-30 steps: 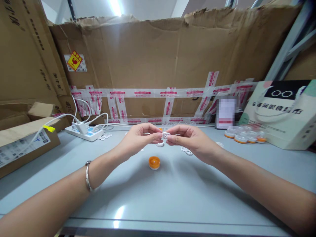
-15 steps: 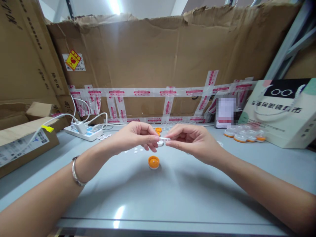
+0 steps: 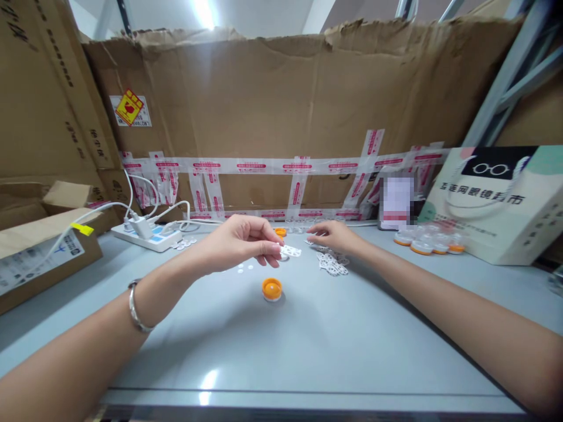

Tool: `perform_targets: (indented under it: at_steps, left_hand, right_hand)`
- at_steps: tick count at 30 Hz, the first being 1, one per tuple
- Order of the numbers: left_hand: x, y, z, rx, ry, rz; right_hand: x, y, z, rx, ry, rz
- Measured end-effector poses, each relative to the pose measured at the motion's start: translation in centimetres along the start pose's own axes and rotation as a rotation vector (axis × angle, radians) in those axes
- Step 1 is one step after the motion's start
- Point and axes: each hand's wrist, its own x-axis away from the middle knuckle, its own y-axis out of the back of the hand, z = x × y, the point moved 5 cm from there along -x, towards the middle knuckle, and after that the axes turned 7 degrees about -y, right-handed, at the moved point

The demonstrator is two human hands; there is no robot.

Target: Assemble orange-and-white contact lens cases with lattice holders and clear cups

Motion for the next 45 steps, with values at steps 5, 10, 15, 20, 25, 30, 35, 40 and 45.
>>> perform_targets:
  at_steps: [5,10,15,20,25,30,35,40,45]
  left_hand:
    - [0.0,-0.2,0.3,0.015,-0.014,0.018]
    - [-0.2,-0.1,0.2,-0.046,-0.013,0.017]
    - [-0.2,0.3,-0.5,-0.112,-0.045,-0.008]
    - [1.0,0.8,0.8,-0.159,-0.025,-0.058]
    - [2.2,0.6,1.6,-0.195,-0.057,-0.102]
    - [2.8,-0.5,0.1,-0.29,-0.208,-0.18]
    - [3.4,-1.0,-1.0,-0.419,-0.335,-0.23]
    - [3.8,-1.0,-1.4,-0.432,-0.361,-0.279]
    - [4.1,-0.9,-1.8,-0.461,-0.403,-0.344]
  right_hand:
    - [-0.2,-1.2,0.8,0.093,0.022,0.039]
    - [0.2,-1.3,1.1,0.141,0.05,-0.02]
    - [0.8,-1.2,1.4,0.124,0.091,-0.083]
    - [1.0,-0.8,2.2,0.041,0.138,-0.103]
    - [3.7,1.1,5.5,-0.152,0.206,-0.18]
    - [9.7,3.1,10.8,-0.387,0.598,-0.339]
    - [11.9,3.7,12.2,-0.421,0.651,-0.307]
    - [12.5,4.2,12.7,-0.276,0.756,-0.345]
    - [12.7,4.4,12.9,-0.318,0.788,-0.331]
